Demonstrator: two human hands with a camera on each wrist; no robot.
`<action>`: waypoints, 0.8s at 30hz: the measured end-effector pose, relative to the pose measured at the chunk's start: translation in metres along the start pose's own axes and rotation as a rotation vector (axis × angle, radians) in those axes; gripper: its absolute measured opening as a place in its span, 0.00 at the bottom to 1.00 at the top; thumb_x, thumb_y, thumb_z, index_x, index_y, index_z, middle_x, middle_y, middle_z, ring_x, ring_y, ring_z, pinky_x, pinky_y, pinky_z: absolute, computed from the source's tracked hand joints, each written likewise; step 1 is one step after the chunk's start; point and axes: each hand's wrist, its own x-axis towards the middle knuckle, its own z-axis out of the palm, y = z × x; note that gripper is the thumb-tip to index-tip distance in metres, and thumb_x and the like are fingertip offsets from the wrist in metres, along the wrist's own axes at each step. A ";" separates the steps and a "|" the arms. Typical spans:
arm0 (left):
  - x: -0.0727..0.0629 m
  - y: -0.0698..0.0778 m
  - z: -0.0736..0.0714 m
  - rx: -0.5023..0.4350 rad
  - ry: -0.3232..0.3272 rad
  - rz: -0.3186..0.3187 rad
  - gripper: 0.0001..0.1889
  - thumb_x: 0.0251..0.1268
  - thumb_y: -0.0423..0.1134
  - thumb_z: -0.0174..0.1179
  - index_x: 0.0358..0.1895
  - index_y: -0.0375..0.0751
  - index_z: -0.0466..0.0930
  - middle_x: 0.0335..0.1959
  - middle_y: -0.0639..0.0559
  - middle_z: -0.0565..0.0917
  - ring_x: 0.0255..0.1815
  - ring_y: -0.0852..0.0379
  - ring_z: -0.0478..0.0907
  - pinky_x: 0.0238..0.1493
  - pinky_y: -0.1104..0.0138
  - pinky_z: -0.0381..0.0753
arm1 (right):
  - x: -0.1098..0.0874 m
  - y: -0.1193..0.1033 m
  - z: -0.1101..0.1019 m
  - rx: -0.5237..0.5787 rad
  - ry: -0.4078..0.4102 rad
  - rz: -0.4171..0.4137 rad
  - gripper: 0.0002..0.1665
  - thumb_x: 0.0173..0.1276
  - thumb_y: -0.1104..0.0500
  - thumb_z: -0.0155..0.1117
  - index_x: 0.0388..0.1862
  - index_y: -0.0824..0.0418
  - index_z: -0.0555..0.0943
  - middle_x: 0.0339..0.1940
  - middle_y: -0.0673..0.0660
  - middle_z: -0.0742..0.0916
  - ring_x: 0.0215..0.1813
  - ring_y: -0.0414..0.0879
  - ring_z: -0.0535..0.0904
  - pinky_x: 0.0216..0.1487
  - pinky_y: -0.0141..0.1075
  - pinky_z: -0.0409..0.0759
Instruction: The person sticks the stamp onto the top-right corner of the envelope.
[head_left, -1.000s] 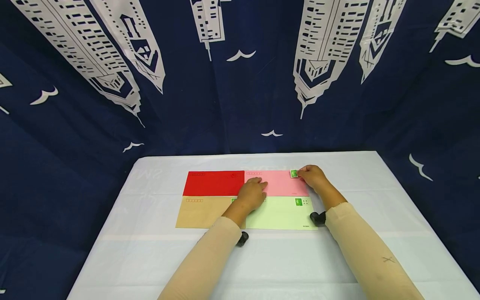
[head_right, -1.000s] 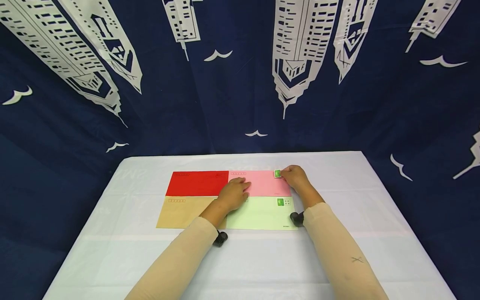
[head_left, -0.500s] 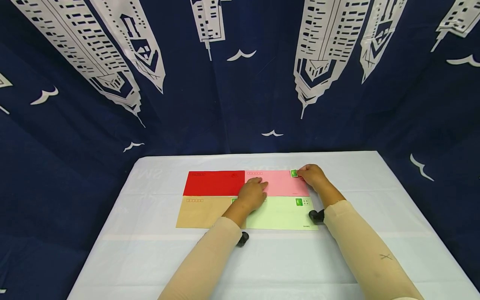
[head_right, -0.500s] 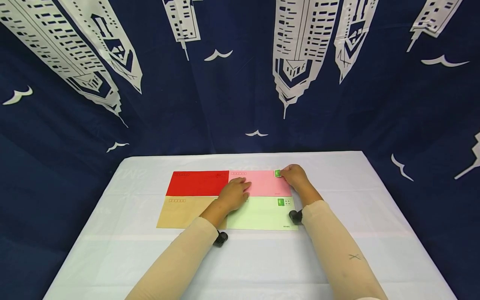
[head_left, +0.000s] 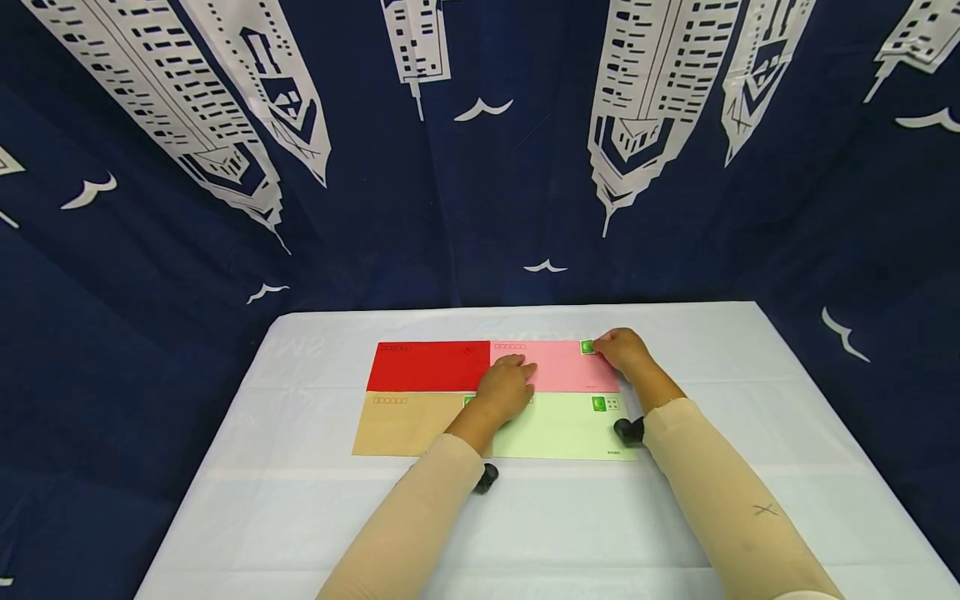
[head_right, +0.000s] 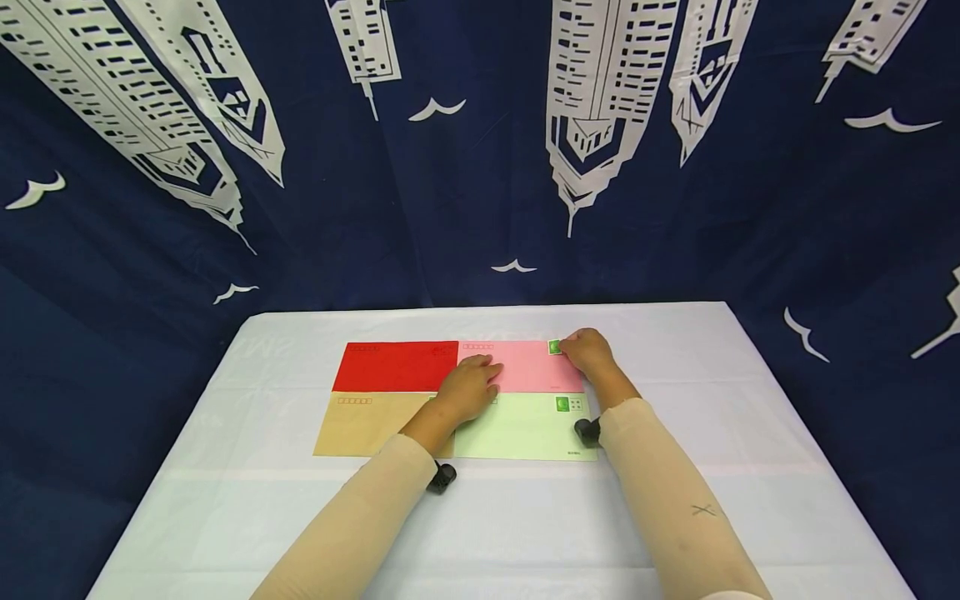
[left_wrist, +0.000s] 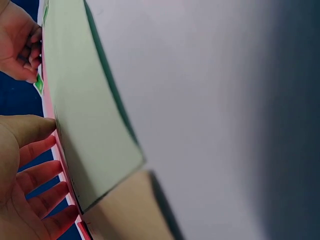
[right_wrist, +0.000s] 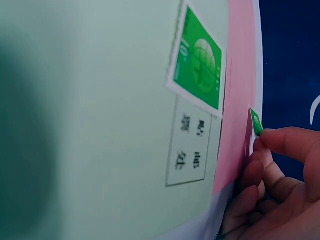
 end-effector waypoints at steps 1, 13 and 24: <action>0.000 0.000 0.000 0.001 0.000 0.001 0.24 0.77 0.44 0.53 0.73 0.50 0.72 0.75 0.49 0.71 0.78 0.52 0.64 0.77 0.61 0.67 | 0.000 0.000 0.000 -0.004 0.000 0.001 0.16 0.73 0.54 0.55 0.44 0.67 0.80 0.40 0.60 0.80 0.39 0.49 0.74 0.34 0.32 0.72; -0.002 0.000 -0.002 0.002 0.004 0.004 0.24 0.77 0.44 0.53 0.73 0.49 0.72 0.75 0.49 0.71 0.78 0.52 0.64 0.78 0.61 0.66 | 0.004 0.000 0.002 -0.045 0.004 0.017 0.18 0.72 0.53 0.55 0.47 0.68 0.79 0.46 0.64 0.81 0.44 0.53 0.75 0.39 0.35 0.74; -0.003 0.001 -0.004 0.008 -0.001 0.004 0.24 0.78 0.44 0.52 0.73 0.49 0.72 0.75 0.49 0.71 0.78 0.52 0.64 0.79 0.62 0.65 | 0.002 -0.001 0.003 -0.089 0.021 -0.019 0.18 0.72 0.52 0.55 0.45 0.68 0.79 0.45 0.64 0.81 0.42 0.53 0.76 0.35 0.33 0.74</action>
